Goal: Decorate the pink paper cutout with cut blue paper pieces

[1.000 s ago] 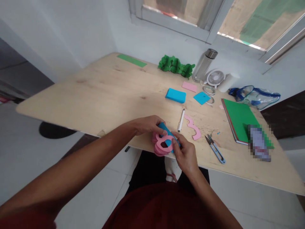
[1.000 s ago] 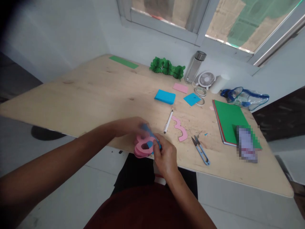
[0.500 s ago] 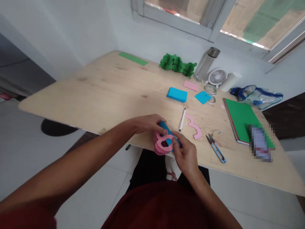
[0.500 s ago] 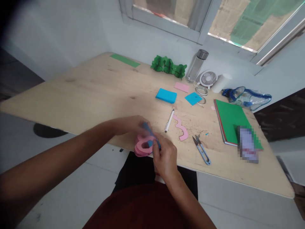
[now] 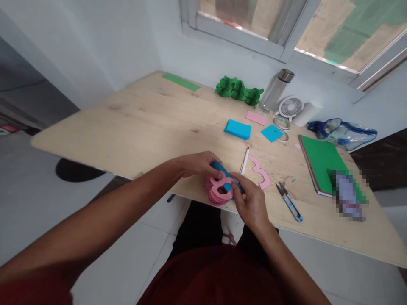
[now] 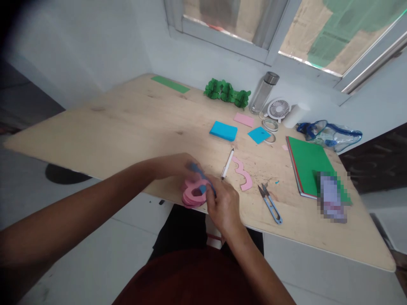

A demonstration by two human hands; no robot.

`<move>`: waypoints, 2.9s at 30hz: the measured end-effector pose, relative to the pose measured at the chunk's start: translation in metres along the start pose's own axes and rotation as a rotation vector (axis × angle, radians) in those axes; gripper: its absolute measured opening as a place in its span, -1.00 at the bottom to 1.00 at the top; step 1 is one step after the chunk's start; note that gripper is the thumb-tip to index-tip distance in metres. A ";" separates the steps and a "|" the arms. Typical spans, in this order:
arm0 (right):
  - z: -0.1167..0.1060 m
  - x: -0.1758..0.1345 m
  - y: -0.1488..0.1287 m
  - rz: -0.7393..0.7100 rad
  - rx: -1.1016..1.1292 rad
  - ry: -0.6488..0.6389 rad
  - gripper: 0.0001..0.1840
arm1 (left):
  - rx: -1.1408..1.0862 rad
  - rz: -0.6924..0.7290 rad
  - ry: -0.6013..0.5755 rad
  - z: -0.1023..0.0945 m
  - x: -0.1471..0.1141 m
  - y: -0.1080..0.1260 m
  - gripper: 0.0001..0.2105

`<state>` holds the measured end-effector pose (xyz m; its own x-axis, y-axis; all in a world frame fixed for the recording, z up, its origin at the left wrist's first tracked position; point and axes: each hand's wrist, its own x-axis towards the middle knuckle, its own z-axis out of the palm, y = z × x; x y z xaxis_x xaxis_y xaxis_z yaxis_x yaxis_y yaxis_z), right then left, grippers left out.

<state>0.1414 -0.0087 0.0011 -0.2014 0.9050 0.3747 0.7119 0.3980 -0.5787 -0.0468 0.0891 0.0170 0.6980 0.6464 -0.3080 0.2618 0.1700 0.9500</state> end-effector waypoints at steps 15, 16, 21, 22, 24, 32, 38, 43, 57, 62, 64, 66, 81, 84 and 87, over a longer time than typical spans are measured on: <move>0.004 0.007 0.003 0.007 0.013 0.019 -0.67 | -0.125 0.147 0.432 0.029 -0.019 -0.027 -0.77; 0.006 0.005 0.002 0.054 0.034 0.034 -0.66 | -0.121 0.137 0.436 0.029 -0.020 -0.027 -0.77; 0.010 -0.003 -0.001 -0.003 -0.080 0.123 -0.67 | -0.100 0.132 0.389 0.027 -0.021 -0.026 -0.76; 0.011 -0.004 -0.001 -0.040 -0.121 0.140 -0.66 | -0.097 0.129 0.372 0.026 -0.022 -0.025 -0.75; 0.013 -0.007 -0.001 -0.099 -0.180 0.154 -0.67 | -0.077 0.125 0.345 0.024 -0.022 -0.025 -0.75; 0.018 -0.014 0.002 -0.230 -0.317 0.178 -0.70 | 0.037 0.091 0.275 0.017 -0.026 -0.022 -0.80; 0.017 -0.019 -0.001 -0.339 -0.402 0.168 -0.69 | 0.066 0.133 0.154 0.006 -0.023 -0.023 -0.85; 0.016 -0.020 -0.004 -0.430 -0.421 0.190 -0.63 | 0.187 0.194 0.051 -0.005 -0.019 -0.025 -0.88; 0.017 -0.027 -0.002 -0.548 -0.382 0.145 -0.66 | 0.811 0.532 0.192 0.002 -0.029 -0.016 -0.94; 0.018 -0.027 -0.004 -0.548 -0.382 0.119 -0.66 | 0.952 0.532 0.217 0.013 -0.042 -0.009 -0.93; 0.019 -0.027 -0.004 -0.550 -0.384 0.114 -0.66 | 0.960 0.523 0.213 0.016 -0.044 -0.009 -0.92; 0.020 -0.027 -0.003 -0.549 -0.379 0.120 -0.65 | 0.956 0.512 0.210 0.018 -0.045 -0.011 -0.90; -0.052 -0.047 0.075 -0.133 -0.421 0.322 -0.64 | 0.499 0.165 0.556 0.022 -0.046 -0.003 -0.78; -0.068 -0.057 0.102 -0.017 -0.569 0.251 -0.68 | 0.383 0.121 0.550 0.028 -0.044 -0.002 -0.77; -0.073 -0.067 0.115 0.020 -0.660 0.169 -0.64 | 0.294 0.105 0.556 0.032 -0.043 0.002 -0.76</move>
<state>0.2857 -0.0341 -0.0373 -0.1138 0.8540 0.5077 0.9866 0.1573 -0.0435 -0.0553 0.0381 0.0309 0.3007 0.9514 -0.0664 0.4379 -0.0759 0.8958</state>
